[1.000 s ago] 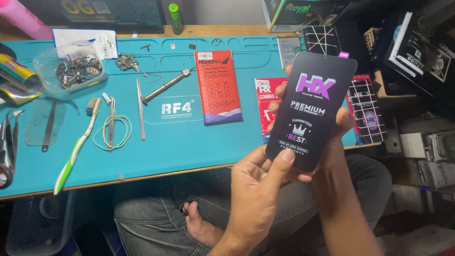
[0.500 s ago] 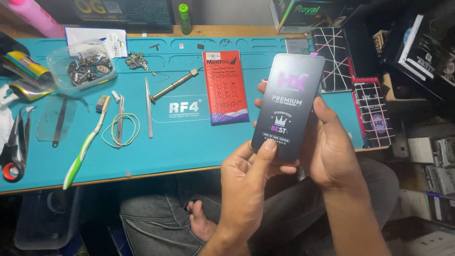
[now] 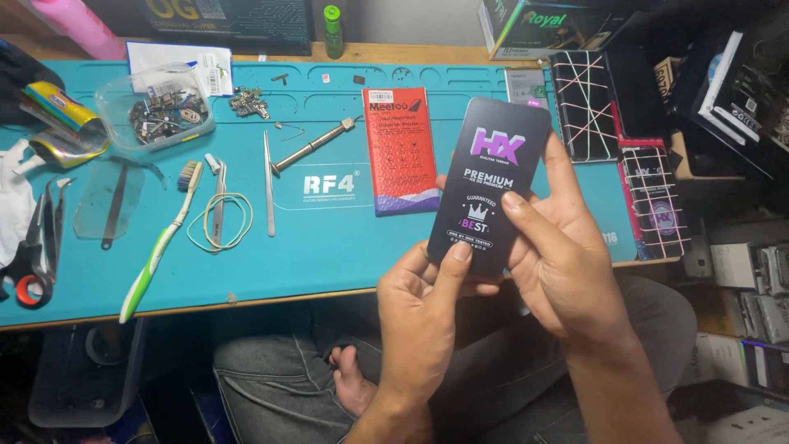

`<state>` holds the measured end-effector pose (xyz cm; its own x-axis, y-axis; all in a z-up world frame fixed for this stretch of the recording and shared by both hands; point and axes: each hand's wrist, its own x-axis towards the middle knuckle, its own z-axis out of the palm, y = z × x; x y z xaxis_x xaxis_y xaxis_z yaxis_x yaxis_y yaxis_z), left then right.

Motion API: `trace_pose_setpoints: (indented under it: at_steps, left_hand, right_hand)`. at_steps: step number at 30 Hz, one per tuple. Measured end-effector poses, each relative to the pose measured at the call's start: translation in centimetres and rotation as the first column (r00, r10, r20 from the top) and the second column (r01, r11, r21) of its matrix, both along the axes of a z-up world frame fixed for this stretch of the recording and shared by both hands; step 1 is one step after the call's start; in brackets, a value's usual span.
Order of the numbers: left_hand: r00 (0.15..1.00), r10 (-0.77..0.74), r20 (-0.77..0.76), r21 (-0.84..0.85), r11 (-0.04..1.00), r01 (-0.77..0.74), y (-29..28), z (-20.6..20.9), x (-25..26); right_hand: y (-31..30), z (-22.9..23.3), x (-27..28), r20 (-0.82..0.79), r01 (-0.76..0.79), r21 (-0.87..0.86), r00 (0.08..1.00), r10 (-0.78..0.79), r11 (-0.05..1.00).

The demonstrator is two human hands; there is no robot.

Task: Inspecting a new mobile phone screen and comparing it with the phone frame for replacement.

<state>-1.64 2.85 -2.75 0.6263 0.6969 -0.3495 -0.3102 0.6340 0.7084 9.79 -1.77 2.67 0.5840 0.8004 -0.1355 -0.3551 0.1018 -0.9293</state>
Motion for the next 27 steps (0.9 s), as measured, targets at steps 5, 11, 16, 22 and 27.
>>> trace_pose_setpoints:
  at_steps: [5, 11, 16, 22, 27]
  left_hand:
    - [1.0, 0.004, 0.007, -0.044, 0.999, -0.003, 0.2, 0.4, -0.1]
    - [0.998, -0.008, 0.059, -0.083, 0.997, 0.013, 0.2, 0.2, -0.2]
    - [0.998, 0.014, 0.065, -0.068, 0.998, -0.009, 0.0, 0.0, 0.1]
    - [0.999, -0.027, 0.026, -0.103, 0.994, 0.029, 0.6, 0.1, 0.3]
    - [0.951, 0.255, -0.175, 0.802, 0.598, -0.013, 2.4, 0.5, -0.9]
  right_hand:
    - [0.1, -0.5, -0.1, -0.008, 0.044, -0.007, 0.999, -0.044, 0.999]
    - [0.2, -0.3, -0.2, -0.022, 0.058, -0.005, 0.998, -0.059, 0.998]
    - [0.4, 0.0, -0.3, -0.054, 0.042, 0.016, 0.998, -0.041, 0.999]
    - [0.6, -0.3, 1.0, -0.184, 0.092, -0.058, 0.978, -0.102, 0.994]
    - [-0.1, -1.6, 4.1, -0.443, 0.077, -0.027, 0.893, -0.081, 0.997]
